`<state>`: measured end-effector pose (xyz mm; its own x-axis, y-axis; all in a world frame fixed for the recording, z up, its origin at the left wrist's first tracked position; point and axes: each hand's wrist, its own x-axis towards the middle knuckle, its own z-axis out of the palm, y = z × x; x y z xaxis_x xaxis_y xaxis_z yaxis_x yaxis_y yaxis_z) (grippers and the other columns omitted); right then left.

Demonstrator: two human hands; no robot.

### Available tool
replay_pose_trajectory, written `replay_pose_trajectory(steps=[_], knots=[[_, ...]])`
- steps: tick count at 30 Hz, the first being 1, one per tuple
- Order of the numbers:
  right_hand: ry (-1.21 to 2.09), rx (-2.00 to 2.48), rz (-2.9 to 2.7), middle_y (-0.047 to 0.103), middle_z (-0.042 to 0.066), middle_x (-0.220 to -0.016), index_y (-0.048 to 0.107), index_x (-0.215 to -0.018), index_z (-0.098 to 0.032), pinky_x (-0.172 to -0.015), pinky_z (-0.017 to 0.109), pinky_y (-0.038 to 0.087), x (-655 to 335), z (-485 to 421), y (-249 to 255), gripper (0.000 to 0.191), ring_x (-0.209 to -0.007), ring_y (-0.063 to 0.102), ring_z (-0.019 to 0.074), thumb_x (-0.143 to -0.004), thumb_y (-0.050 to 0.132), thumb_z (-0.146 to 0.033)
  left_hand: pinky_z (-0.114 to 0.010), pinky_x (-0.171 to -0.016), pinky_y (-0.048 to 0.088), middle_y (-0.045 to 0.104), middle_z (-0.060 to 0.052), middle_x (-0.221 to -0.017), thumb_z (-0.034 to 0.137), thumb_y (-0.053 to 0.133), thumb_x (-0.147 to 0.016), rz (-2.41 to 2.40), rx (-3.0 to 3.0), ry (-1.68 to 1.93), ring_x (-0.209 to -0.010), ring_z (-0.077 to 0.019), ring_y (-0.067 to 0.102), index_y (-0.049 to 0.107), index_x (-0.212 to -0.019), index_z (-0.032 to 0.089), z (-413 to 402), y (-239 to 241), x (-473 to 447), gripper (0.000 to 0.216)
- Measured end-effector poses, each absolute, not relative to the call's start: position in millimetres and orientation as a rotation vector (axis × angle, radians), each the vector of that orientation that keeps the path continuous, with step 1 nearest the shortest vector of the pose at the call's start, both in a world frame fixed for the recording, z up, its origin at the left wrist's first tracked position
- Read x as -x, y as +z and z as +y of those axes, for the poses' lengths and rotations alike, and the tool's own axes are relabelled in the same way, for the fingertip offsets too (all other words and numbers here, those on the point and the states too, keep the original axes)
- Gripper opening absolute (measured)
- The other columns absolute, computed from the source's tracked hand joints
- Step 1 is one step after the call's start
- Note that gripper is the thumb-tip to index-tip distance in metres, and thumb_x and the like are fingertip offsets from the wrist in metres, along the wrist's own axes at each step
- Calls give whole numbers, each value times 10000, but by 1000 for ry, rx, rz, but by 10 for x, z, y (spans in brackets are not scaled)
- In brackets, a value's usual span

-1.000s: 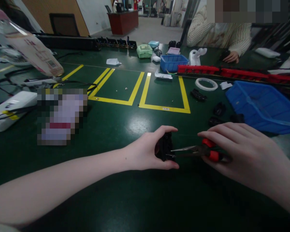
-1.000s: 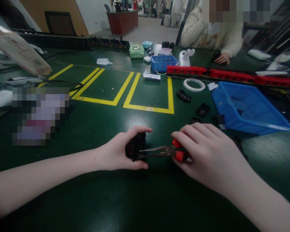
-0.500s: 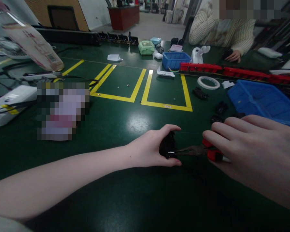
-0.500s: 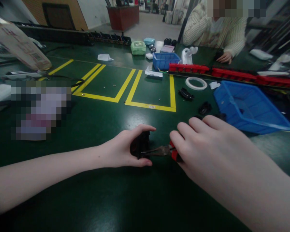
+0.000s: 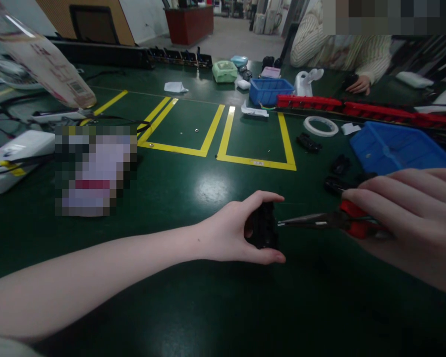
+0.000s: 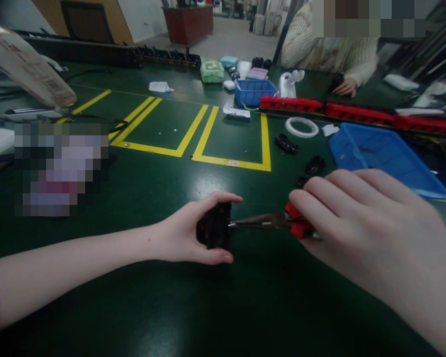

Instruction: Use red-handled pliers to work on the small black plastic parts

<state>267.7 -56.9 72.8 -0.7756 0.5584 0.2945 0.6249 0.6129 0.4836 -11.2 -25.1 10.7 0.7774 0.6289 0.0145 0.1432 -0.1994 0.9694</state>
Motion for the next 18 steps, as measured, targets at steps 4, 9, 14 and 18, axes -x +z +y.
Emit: replay_pose_trajectory(steps=[4, 9, 14, 18], knots=[[-885, 975, -2675, 659, 129, -960, 573, -1108, -237, -733, 492, 430, -2737, -672, 703, 249, -902, 580, 340, -872, 571, -318, -274, -638, 472, 589, -17, -937, 351, 794, -783, 589, -1595, 492, -781, -178, 584, 383, -1425, 233, -294, 137, 119, 771], [-923, 902, -2588, 676, 123, -945, 575, -1096, -226, -729, 468, 449, -2662, -697, 628, 231, -899, 596, 320, -876, 587, -295, -270, -620, 421, 559, -17, -919, 379, 656, -881, 576, -1581, 481, -756, -165, 530, 391, -1429, 218, -298, 146, 137, 629], [-970, 860, -2510, 673, 126, -855, 588, -1013, -187, -662, 424, 432, -2555, -646, 559, 212, -825, 599, 298, -816, 660, -222, -275, -631, 431, 575, -33, -977, 380, 641, -886, 556, -1599, 478, -786, -174, 542, 417, -1418, 237, -291, 121, 137, 595], [-934, 1025, -2483, 660, 118, -840, 560, -965, -189, -631, 404, 437, -2623, -589, 460, 153, -798, 604, 293, -836, 635, -226, -310, -715, 489, 596, -60, -1107, 376, 615, -907, 585, -1586, 522, -920, -215, 588, 430, -1405, 235, -275, 107, 133, 550]])
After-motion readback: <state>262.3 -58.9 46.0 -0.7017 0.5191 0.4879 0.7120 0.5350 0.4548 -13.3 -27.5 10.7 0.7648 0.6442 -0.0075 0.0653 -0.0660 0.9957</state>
